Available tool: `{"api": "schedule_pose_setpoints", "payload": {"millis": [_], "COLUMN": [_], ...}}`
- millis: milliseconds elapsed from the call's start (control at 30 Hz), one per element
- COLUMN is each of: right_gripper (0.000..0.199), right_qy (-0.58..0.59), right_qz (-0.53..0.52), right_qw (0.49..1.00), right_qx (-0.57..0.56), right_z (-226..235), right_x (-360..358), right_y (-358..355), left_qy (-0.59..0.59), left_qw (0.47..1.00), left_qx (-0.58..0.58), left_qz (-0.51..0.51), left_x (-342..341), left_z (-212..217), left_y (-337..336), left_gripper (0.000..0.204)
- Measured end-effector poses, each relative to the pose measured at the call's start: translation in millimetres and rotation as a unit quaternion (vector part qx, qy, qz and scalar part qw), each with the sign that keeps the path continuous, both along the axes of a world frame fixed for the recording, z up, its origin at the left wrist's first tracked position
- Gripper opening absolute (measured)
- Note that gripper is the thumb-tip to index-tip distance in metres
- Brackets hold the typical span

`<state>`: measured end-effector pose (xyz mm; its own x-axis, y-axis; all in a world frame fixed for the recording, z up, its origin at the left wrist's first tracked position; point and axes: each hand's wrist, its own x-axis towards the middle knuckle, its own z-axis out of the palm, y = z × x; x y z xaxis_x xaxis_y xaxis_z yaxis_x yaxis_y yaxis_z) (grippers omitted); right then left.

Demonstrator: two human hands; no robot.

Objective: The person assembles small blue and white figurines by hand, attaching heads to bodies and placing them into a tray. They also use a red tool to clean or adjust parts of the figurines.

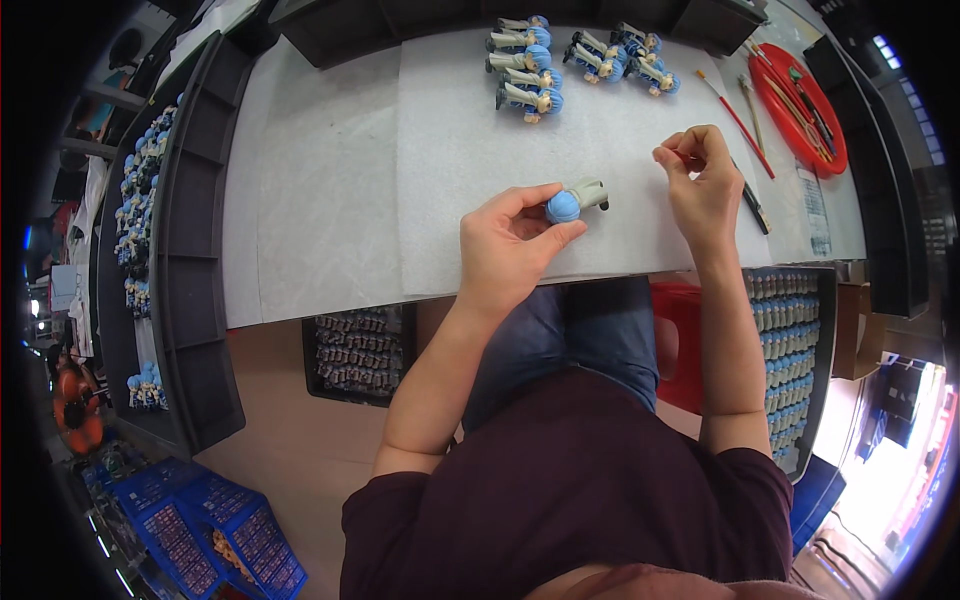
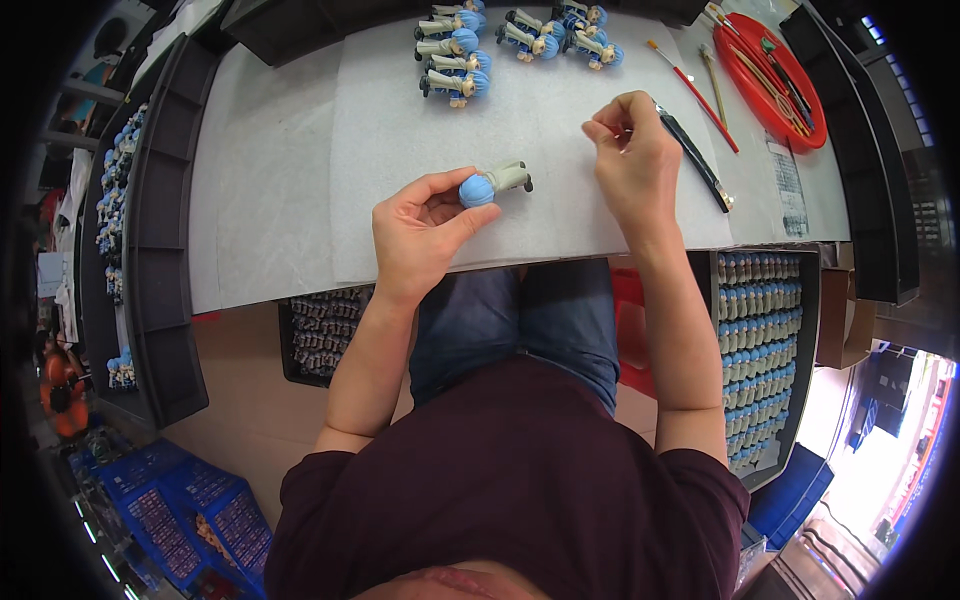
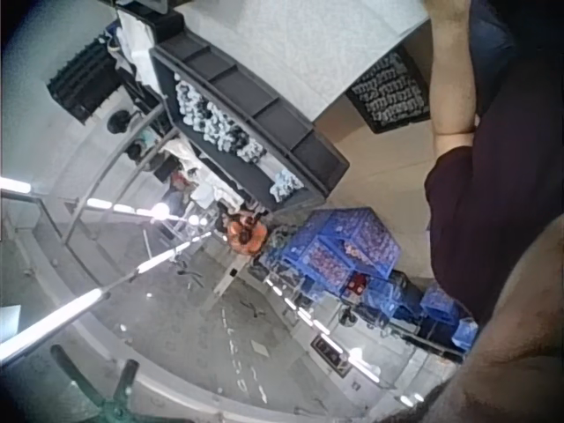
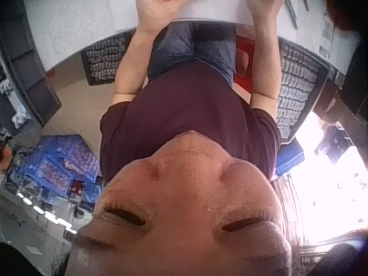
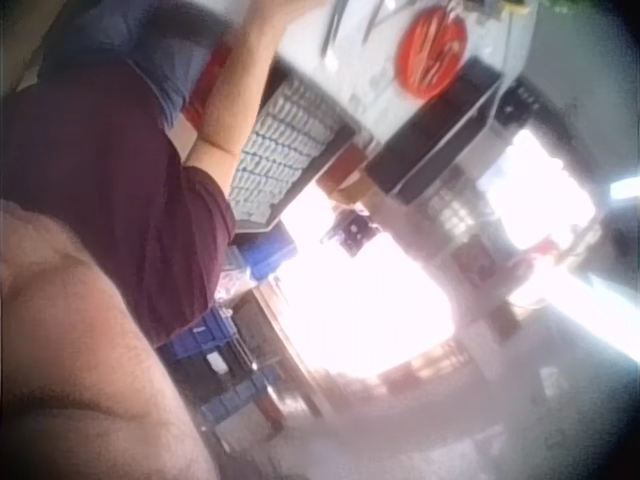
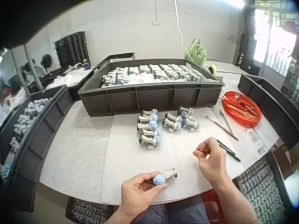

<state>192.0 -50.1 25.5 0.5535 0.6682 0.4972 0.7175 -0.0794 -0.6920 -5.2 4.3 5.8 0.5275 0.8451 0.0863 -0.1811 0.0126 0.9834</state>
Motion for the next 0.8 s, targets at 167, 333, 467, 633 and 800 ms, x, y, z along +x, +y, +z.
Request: {"api": "schedule_pose_setpoints", "payload": {"millis": [167, 333, 467, 633, 800], "right_gripper": [0.017, 0.017, 0.027, 0.039, 0.037], "right_qy": [-0.144, -0.091, 0.258, 0.421, 0.395], "right_qz": [-0.06, 0.041, 0.186, 0.278, 0.281], "right_qw": [0.987, 0.994, 0.948, 0.86, 0.873], "right_qx": [-0.042, 0.037, -0.029, -0.082, -0.057], "right_z": [-7.2, 4.8, 5.1, 2.2, -13.2], "right_x": [32.0, 4.6, -22.1, -30.8, -36.8], "right_y": [-9.9, -18.3, -27.1, -26.0, -23.4], "left_qy": [0.0, -0.003, -0.004, -0.014, -0.005], "left_qw": [1.0, 1.0, 0.999, 0.998, 0.999], "left_qx": [0.009, 0.009, -0.014, -0.005, 0.016], "left_qz": [-0.009, -0.019, -0.042, -0.053, -0.035], "left_x": [0.2, -1.1, -2.3, -2.0, -2.5], "left_z": [-0.2, 0.8, 6.1, 7.5, 7.4], "left_y": [0.3, 2.1, 3.2, 3.8, 4.7], "left_gripper": [0.035, 0.037, 0.041, 0.043, 0.045]}}
